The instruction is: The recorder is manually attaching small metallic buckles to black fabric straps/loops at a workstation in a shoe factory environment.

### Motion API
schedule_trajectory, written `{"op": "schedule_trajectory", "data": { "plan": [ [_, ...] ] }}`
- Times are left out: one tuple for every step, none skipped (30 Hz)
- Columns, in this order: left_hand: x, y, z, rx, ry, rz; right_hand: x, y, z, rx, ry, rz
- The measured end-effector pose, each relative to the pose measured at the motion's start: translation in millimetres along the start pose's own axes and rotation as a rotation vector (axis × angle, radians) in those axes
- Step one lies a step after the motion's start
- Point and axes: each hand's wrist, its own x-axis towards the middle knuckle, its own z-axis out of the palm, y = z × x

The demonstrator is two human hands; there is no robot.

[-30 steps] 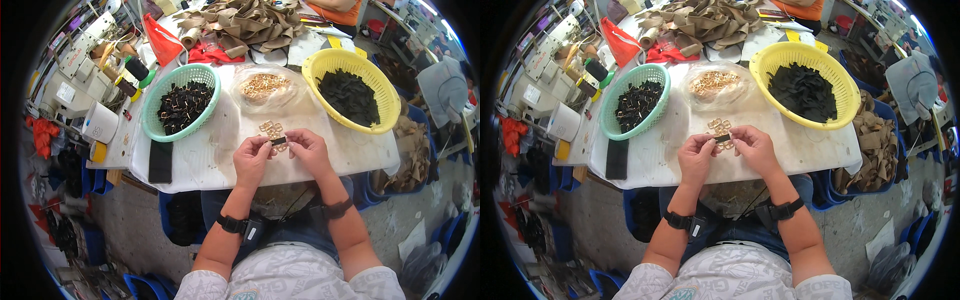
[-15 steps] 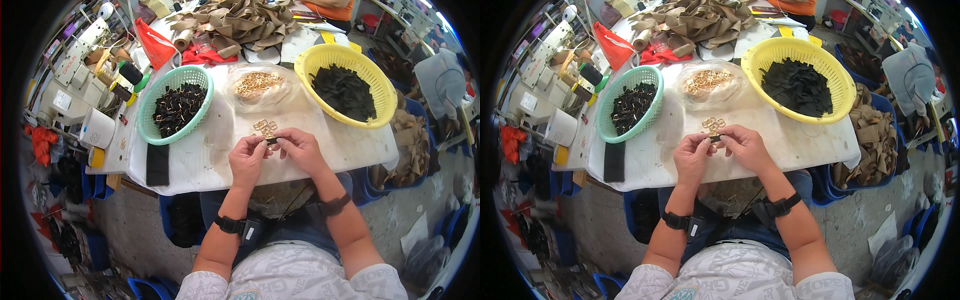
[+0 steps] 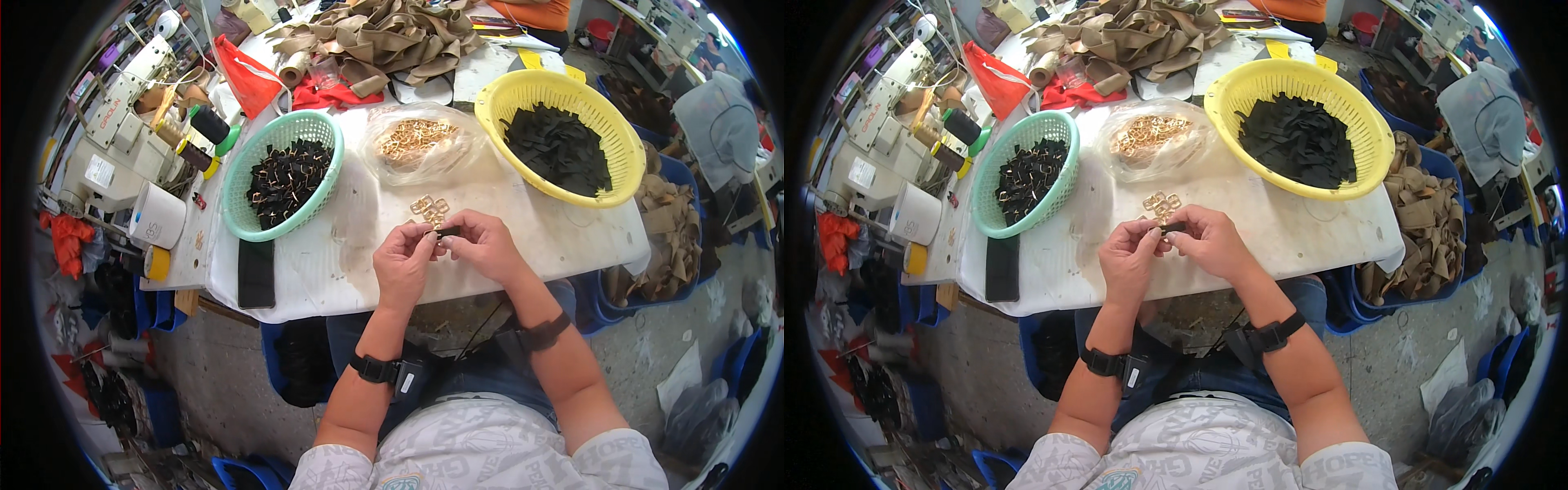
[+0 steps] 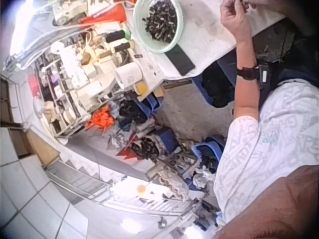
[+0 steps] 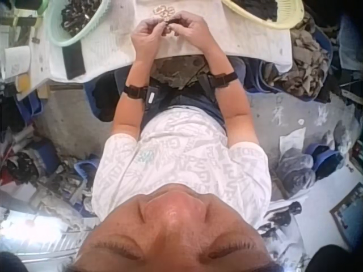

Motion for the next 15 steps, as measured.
{"op": "schedule_trajectory", "data": {
  "plan": [
    [-0.2, 0.0, 0.0, 0.001, -0.003, -0.004, -0.2, -1.0, 0.5, -0.008, 0.001, 0.014],
    [-0.5, 0.4, 0.6, 0.003, -0.008, -0.007, -0.3, 0.8, -0.4, -0.023, 0.007, 0.011],
    [-0.6, 0.7, 1.2, 0.004, -0.013, -0.01, -0.1, 4.4, -2.0, -0.037, 0.012, 0.007],
    [-0.6, 0.9, 1.7, 0.005, -0.019, -0.006, -0.1, 6.2, -2.9, -0.052, 0.017, 0.004],
    [-0.7, 1.0, 1.7, 0.007, -0.024, -0.001, -0.3, 5.9, -2.6, -0.054, 0.019, 0.003],
    [-0.7, 1.0, 1.6, 0.008, -0.029, 0.003, -0.5, 5.1, -2.2, -0.056, 0.021, 0.002],
    [-0.7, 0.6, 1.1, 0.004, -0.033, 0.0, -0.7, 4.7, -1.9, -0.058, 0.023, 0.001],
    [-0.5, -0.2, 0.8, -0.001, -0.038, -0.004, -0.8, 4.5, -1.7, -0.061, 0.027, -0.003],
    [-0.4, -0.6, 0.5, -0.005, -0.043, -0.007, -0.9, 4.3, -1.5, -0.063, 0.031, -0.008],
    [-0.4, -0.4, 0.4, -0.008, -0.05, -0.01, -0.9, 4.2, -1.4, -0.066, 0.035, -0.012],
    [-0.4, 0.0, 0.3, -0.011, -0.057, -0.013, -1.0, 4.9, -2.0, -0.078, 0.036, -0.016],
    [-0.3, 0.4, 0.4, -0.013, -0.065, -0.016, -1.0, 6.2, -3.2, -0.09, 0.037, -0.02],
    [-0.3, 1.1, 0.5, -0.007, -0.069, -0.018, -1.1, 6.8, -4.0, -0.102, 0.038, -0.024],
    [-0.6, 2.0, 0.4, 0.0, -0.072, -0.02, -1.2, 6.5, -3.6, -0.086, 0.038, -0.022],
    [-0.7, 2.5, 0.3, 0.007, -0.075, -0.022, -1.6, 5.8, -3.3, -0.071, 0.037, -0.02]
  ]
}}
